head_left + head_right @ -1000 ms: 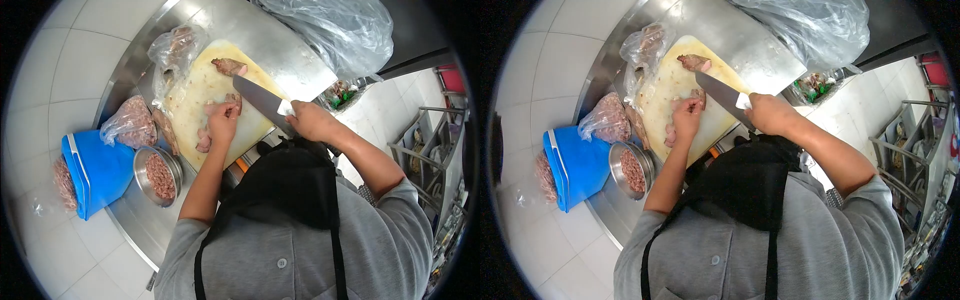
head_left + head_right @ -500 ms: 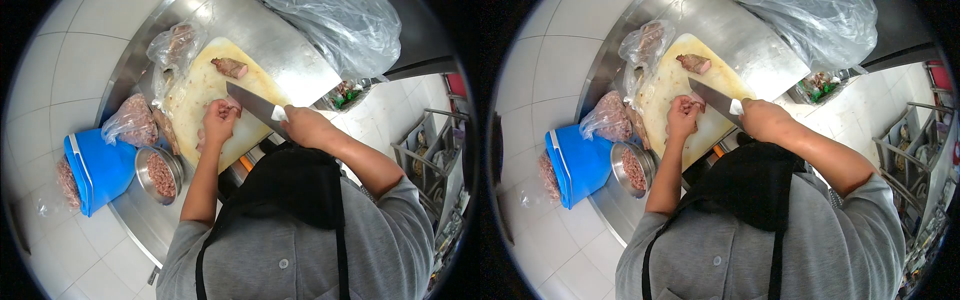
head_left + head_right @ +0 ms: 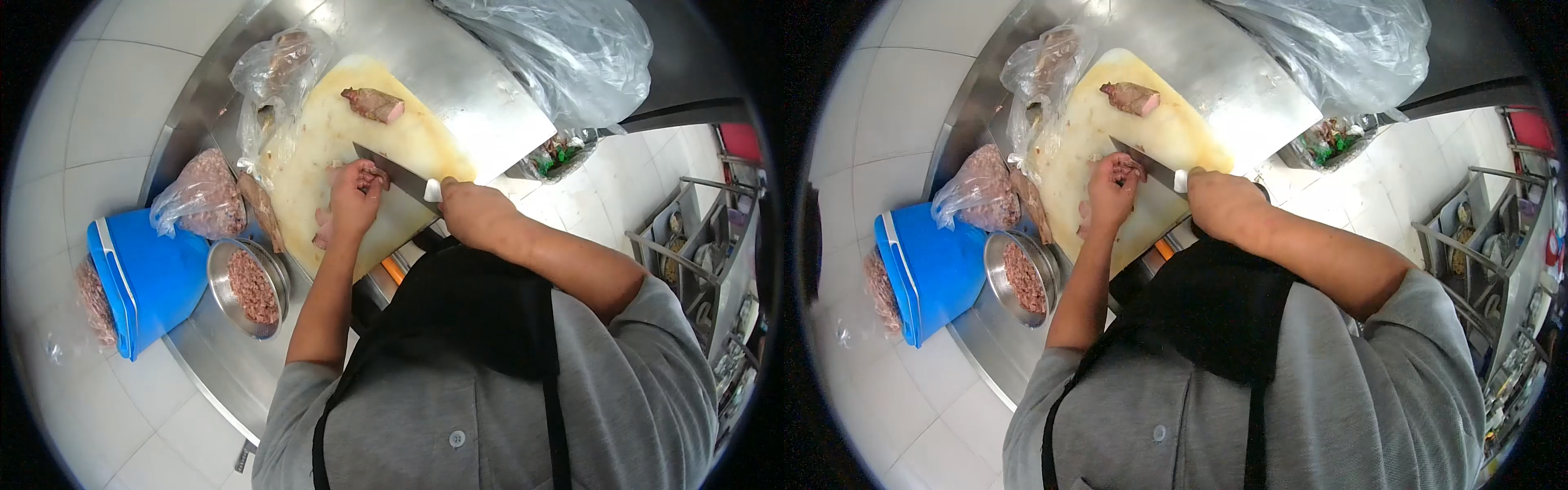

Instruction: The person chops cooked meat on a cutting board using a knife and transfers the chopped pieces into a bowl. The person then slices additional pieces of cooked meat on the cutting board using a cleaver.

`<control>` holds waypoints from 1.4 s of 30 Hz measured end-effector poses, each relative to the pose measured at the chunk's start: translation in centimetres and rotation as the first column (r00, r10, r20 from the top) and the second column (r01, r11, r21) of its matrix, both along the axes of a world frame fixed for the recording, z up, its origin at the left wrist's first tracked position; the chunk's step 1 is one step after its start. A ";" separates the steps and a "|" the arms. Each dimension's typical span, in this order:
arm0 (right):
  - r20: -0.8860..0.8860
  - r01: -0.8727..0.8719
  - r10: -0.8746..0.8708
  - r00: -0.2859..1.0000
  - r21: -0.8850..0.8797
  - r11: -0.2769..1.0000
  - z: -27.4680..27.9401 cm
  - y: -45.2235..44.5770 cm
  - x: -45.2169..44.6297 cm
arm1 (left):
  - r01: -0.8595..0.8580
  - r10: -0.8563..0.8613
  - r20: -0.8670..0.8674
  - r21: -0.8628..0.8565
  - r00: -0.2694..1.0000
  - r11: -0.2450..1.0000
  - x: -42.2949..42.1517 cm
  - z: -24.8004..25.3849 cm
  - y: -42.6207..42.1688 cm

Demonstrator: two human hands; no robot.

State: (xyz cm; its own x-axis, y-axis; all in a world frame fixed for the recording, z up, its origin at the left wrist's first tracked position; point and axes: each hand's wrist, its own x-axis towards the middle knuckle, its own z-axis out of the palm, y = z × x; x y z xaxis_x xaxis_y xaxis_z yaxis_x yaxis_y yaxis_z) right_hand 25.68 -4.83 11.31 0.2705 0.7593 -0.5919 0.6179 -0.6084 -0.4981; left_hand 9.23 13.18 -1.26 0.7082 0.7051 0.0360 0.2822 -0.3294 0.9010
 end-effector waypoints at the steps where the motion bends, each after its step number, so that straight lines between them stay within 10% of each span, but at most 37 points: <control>1: 0.005 -0.009 0.009 1.000 0.003 1.000 0.1 -0.1 0.0 | 0.004 -0.001 -0.054 0.061 0.999 0.998 -0.2 0.0 -0.1; 11: -0.005 0.091 -0.091 0.996 0.086 0.992 0.5 -5.3 4.9 | 0.195 -0.118 -0.323 0.216 0.939 0.957 1.8 3.3 0.2; 25: -0.372 0.127 -0.157 0.915 -0.106 0.986 1.1 -3.9 5.5 | 0.157 -0.116 -0.179 0.236 0.977 0.959 1.6 2.1 -0.5; 42: -0.152 0.093 -0.069 0.986 0.160 0.983 -4.0 -4.3 2.2 | 0.088 -0.064 -0.110 0.229 0.992 0.969 1.6 1.5 -1.1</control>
State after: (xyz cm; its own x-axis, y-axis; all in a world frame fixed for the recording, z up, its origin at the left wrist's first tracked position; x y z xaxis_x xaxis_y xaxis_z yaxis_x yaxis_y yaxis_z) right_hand 27.83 -9.11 7.31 0.2559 0.8291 -0.4972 0.4837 -0.5551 -0.6767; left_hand 10.83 12.07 0.23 0.7679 0.6296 0.1184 0.3338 -0.5509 0.7649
